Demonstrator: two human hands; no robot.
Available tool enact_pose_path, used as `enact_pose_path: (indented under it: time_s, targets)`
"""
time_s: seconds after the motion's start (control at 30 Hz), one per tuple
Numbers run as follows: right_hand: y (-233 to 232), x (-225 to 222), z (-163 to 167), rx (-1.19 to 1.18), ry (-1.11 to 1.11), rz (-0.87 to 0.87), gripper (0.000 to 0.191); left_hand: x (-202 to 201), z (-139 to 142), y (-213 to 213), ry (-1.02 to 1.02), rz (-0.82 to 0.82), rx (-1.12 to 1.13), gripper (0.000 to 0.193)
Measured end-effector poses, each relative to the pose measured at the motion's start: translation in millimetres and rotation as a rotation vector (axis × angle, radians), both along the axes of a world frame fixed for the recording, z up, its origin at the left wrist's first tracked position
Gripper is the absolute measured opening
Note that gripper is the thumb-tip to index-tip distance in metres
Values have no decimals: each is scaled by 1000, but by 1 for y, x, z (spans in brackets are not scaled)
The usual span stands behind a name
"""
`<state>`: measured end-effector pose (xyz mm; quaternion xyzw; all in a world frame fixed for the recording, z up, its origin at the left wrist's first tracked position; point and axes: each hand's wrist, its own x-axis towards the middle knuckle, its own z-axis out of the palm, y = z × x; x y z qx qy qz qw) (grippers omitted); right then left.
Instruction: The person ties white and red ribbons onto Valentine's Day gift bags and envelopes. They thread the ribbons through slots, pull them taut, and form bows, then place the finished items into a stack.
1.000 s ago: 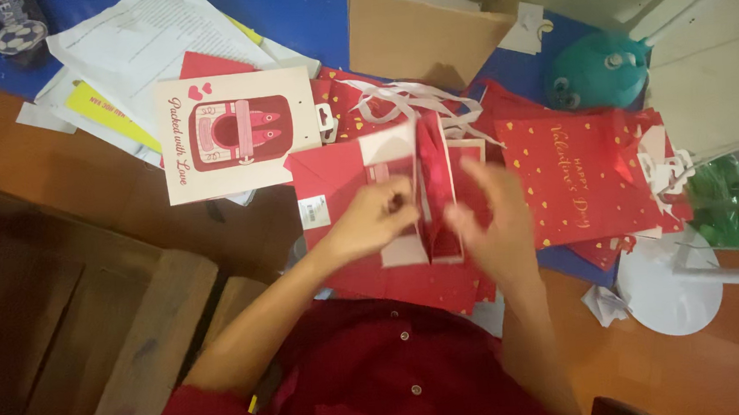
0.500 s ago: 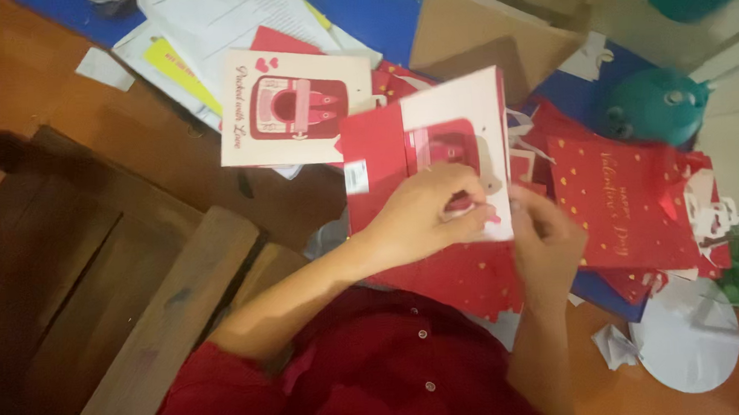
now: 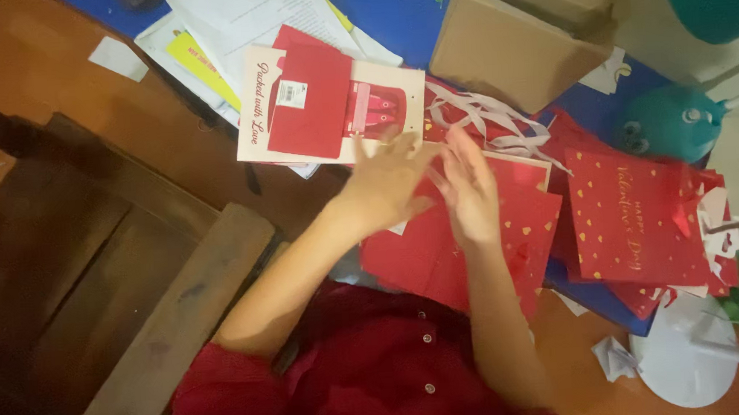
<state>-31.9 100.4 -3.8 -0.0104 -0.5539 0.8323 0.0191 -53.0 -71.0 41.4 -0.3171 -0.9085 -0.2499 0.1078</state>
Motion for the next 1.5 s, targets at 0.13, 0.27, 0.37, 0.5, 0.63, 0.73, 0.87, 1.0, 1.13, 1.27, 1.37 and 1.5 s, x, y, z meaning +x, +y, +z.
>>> enact_pose_path:
  time_s: [0.13,0.27,0.37,0.5,0.63,0.73,0.87,1.0,1.13,1.27,1.37,1.5]
  targets:
    - [4,16,-9,187,-3,27,53,-13,-24,-7,-486,120,-269,35]
    - [-3,18,-16,273,36,68,49,-26,-35,-5,-581,224,-398,34]
    - [-9,21,-20,339,97,83,50,-32,-37,-10,-333,281,-332,28]
    - [-12,28,-14,353,103,81,48,-33,-37,-14,-157,368,-379,35]
    - [-6,35,-1,558,164,21,45,-19,-39,2,-249,231,-283,38]
    - [8,47,10,810,279,-57,43,11,-44,38,-71,101,-374,52]
    - [36,74,21,968,194,-165,46,55,-49,72,-142,-83,-398,93]
    - [61,107,21,1171,103,-249,49,92,-53,86,-211,-200,-232,106]
    - [67,128,4,1370,155,-305,65,90,-70,83,-85,-243,-227,107]
    - [54,136,-8,1450,99,-312,83,87,-85,85,-108,-247,-281,100]
    - [44,139,-4,1362,62,-287,90,87,-90,87,-47,-227,-313,95]
    - [36,139,8,1314,71,-283,89,83,-94,91,11,-202,-175,85]
